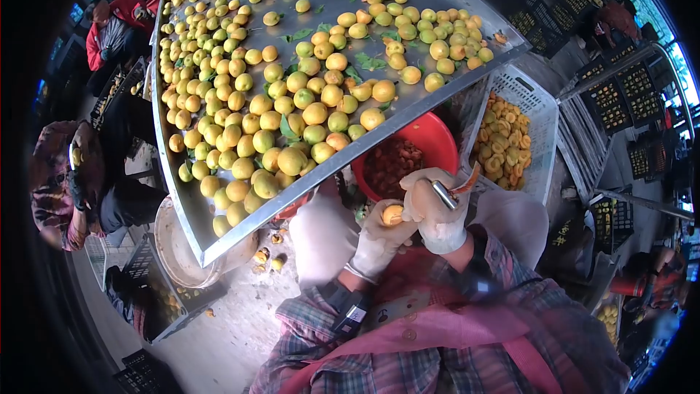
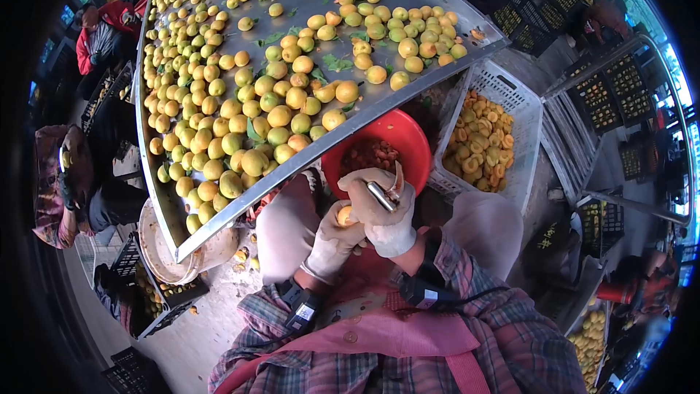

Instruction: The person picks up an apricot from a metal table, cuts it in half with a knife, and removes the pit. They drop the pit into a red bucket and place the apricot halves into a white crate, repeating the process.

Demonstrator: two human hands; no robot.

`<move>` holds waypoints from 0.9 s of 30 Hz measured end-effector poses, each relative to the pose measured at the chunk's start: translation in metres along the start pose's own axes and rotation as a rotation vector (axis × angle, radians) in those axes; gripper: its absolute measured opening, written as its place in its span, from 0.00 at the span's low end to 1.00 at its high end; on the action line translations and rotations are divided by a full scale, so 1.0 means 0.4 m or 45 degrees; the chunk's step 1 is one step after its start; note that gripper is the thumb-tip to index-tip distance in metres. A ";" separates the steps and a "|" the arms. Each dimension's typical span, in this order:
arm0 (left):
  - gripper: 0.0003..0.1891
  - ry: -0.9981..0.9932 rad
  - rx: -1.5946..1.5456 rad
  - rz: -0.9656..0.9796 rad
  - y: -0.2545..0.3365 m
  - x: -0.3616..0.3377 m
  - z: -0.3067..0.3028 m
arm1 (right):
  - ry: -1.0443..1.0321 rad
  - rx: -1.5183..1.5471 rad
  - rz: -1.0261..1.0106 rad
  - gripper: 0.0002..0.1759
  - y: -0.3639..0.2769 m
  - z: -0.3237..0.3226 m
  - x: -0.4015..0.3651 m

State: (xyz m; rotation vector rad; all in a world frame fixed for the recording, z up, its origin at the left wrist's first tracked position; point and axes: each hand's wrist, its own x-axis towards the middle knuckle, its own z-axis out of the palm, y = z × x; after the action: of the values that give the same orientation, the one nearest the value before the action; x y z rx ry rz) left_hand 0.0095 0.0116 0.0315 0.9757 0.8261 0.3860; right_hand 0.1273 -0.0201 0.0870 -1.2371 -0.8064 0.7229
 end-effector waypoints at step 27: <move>0.20 0.022 0.015 0.074 0.000 0.010 0.000 | -0.231 -0.040 0.164 0.09 0.019 -0.012 0.041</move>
State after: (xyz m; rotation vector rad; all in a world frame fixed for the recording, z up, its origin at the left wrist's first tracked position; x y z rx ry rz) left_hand 0.0118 0.0142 0.0299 1.0101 0.8176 0.4408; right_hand 0.1399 -0.0075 0.0812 -1.2724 -0.8946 0.9401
